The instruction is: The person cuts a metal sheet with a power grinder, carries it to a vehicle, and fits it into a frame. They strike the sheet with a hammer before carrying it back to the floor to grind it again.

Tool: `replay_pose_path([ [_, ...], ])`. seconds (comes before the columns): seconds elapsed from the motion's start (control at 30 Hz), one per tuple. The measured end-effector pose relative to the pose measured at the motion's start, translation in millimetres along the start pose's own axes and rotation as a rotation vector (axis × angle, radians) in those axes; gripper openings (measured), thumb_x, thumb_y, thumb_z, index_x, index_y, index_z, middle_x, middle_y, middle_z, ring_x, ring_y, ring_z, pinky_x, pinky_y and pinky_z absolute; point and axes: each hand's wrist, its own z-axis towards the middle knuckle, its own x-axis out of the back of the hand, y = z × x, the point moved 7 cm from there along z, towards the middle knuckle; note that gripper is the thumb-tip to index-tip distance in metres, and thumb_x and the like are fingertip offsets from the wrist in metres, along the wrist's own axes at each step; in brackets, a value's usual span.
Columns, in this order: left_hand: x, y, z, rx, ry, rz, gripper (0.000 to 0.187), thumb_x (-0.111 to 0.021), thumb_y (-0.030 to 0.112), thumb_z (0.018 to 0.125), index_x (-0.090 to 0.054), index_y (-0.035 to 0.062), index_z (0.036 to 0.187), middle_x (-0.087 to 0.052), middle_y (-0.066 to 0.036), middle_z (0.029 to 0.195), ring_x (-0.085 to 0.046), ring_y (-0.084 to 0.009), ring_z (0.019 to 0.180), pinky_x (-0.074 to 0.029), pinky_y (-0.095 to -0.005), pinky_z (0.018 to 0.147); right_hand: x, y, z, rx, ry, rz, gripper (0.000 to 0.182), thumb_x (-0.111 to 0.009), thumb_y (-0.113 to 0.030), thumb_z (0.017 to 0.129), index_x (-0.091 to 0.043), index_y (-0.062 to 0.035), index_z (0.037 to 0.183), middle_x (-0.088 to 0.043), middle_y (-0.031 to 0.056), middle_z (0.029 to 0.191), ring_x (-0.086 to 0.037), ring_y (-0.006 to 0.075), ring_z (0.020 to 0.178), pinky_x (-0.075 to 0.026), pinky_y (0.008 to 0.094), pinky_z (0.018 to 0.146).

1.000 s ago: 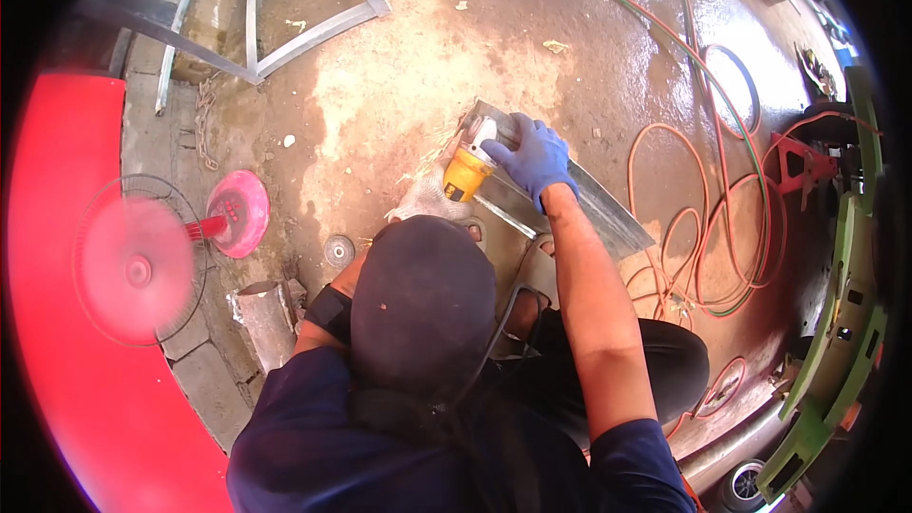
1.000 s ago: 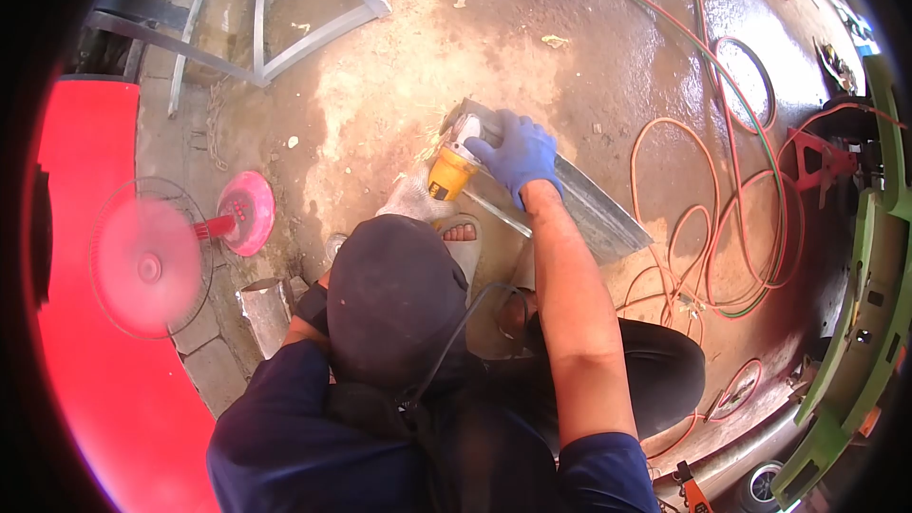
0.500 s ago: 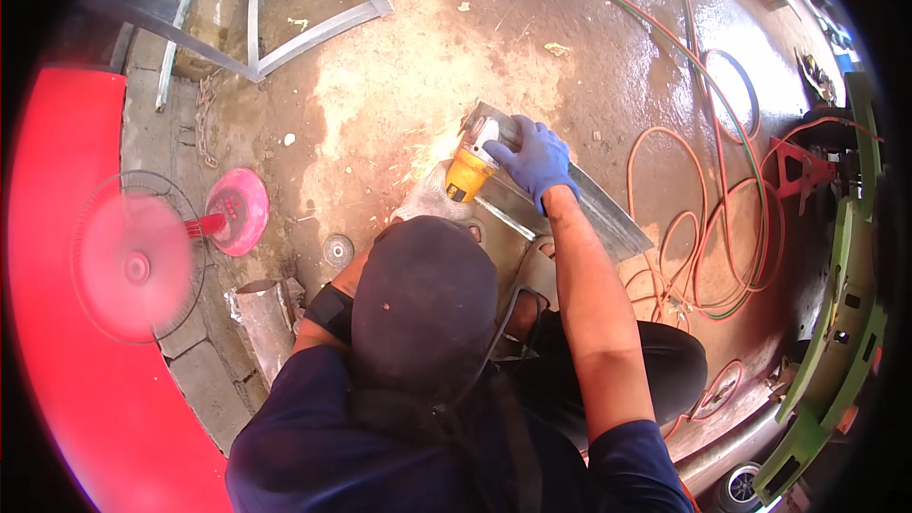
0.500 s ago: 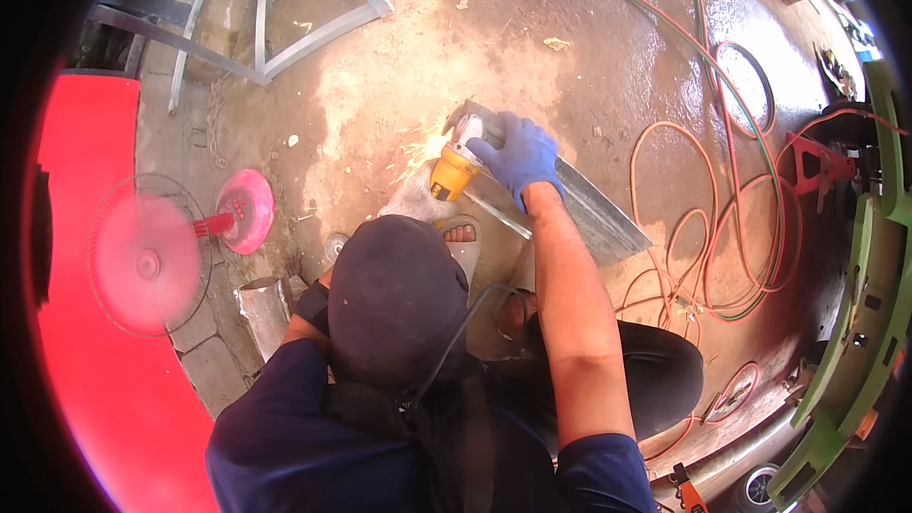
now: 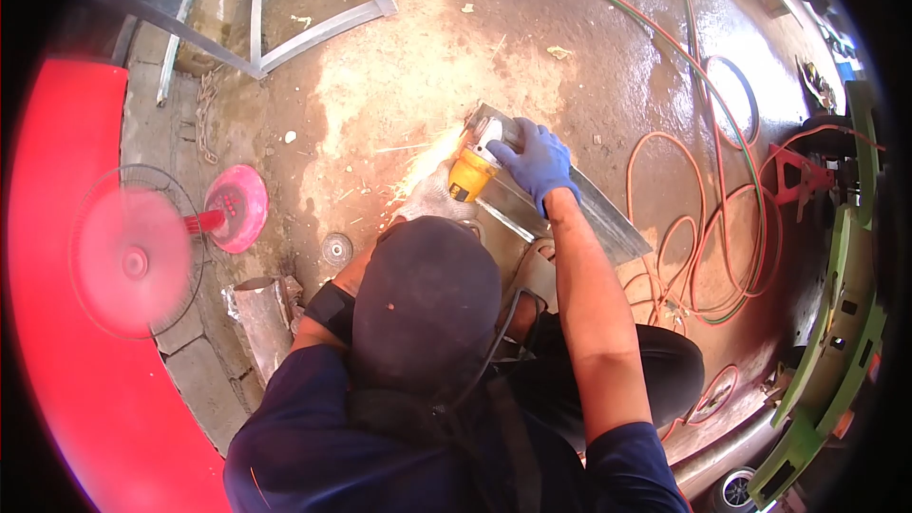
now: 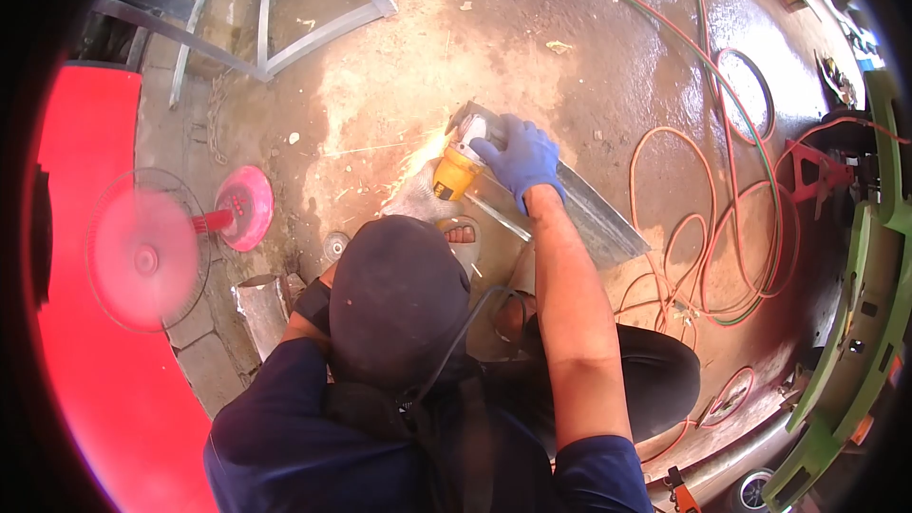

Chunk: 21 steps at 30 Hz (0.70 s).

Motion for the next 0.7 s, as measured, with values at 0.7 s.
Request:
replay_pose_path([
  [0.7,1,2,-4,-0.160,0.193,-0.097,0.069,-0.080,0.017,0.067,-0.058,0.0075,0.131,-0.068,-0.017,0.105,-0.067,-0.0284,0.097,-0.053,-0.0406,0.085,2,-2,0,-0.015,-0.038,-0.022,0.079,-0.068,-0.065,0.084,-0.058,-0.0106,0.140,-0.065,0.0193,0.129,-0.061,0.0360,0.122,-0.046,0.0461,0.103],
])
